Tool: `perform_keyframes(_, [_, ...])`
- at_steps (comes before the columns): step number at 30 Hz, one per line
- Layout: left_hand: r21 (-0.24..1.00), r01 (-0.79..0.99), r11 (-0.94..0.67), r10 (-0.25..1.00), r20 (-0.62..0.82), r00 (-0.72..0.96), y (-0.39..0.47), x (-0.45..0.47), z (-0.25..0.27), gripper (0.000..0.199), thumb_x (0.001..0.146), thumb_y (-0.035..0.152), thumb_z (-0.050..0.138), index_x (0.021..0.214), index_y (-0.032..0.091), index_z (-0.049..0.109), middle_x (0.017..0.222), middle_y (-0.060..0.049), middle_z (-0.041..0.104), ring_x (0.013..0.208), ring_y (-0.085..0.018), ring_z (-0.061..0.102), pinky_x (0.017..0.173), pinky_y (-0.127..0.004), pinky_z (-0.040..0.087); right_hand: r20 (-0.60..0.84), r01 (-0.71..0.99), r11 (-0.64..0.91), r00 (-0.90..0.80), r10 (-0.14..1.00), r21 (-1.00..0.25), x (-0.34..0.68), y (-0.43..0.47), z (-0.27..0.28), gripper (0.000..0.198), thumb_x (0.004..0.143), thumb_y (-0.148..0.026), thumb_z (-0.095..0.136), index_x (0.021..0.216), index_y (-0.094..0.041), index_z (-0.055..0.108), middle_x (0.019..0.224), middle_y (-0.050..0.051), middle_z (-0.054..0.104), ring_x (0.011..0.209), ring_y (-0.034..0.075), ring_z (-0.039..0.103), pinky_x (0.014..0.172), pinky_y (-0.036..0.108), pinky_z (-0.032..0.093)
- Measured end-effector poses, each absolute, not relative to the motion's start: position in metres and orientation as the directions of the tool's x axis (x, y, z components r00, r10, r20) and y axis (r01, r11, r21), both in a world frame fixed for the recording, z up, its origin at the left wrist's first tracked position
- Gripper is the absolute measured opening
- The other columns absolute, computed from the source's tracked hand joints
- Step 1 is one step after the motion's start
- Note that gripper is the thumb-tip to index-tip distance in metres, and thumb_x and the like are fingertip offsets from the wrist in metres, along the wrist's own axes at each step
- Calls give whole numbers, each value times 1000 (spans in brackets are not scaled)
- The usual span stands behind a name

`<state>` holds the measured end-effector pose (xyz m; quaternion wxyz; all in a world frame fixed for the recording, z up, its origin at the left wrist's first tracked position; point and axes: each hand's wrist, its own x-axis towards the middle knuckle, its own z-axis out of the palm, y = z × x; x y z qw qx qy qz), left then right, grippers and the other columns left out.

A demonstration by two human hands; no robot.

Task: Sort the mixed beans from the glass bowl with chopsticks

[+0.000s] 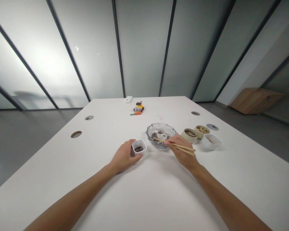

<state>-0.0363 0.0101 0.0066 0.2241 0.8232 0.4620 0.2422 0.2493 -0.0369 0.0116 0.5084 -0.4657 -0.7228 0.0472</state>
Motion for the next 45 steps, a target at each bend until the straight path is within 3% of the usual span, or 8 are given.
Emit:
perform_keyframes(14, [605, 648, -463, 870, 172, 462, 10, -35, 9, 45, 86, 41, 72, 124, 22, 57, 114, -7, 70, 103, -28, 66, 88, -40, 51, 738, 622, 595, -42, 674, -509, 251, -34, 7, 12, 98, -32, 66, 90, -25, 70, 88, 2, 71, 81, 18, 66, 75, 31, 54])
perform_keyframes(23, [604, 642, -473, 866, 183, 466, 9, -35, 12, 44, 86, 42, 71, 123, 22, 59, 115, -8, 70, 101, -28, 67, 87, -40, 51, 678, 585, 584, -77, 731, -563, 250, -34, 3, 16, 100, -35, 63, 92, -25, 73, 93, 5, 72, 86, 20, 69, 81, 35, 57])
perform_keyframes(32, [605, 639, -475, 868, 201, 455, 10, -36, 8, 42, 85, 41, 73, 121, 23, 59, 111, -6, 70, 99, -27, 65, 86, -39, 50, 771, 658, 542, 94, 630, -523, 238, -48, 32, 21, 101, -37, 61, 88, -25, 72, 85, 5, 74, 80, 21, 68, 74, 34, 56])
perform_keyframes(38, [611, 622, -490, 861, 226, 455, 9, -36, 9, 43, 85, 40, 74, 122, 23, 60, 112, -7, 70, 99, -27, 65, 88, -39, 51, 733, 605, 555, 70, 676, -570, 225, -56, 39, 21, 100, -38, 62, 85, -25, 71, 82, 3, 73, 75, 19, 68, 68, 31, 54])
perform_keyframes(45, [606, 637, -477, 868, 210, 451, 10, -36, 8, 43, 83, 41, 73, 121, 23, 61, 111, -8, 70, 99, -29, 66, 89, -43, 51, 758, 672, 538, 55, 650, -510, 248, -31, 17, 25, 100, -43, 60, 87, -24, 70, 84, 5, 72, 77, 20, 67, 73, 35, 55])
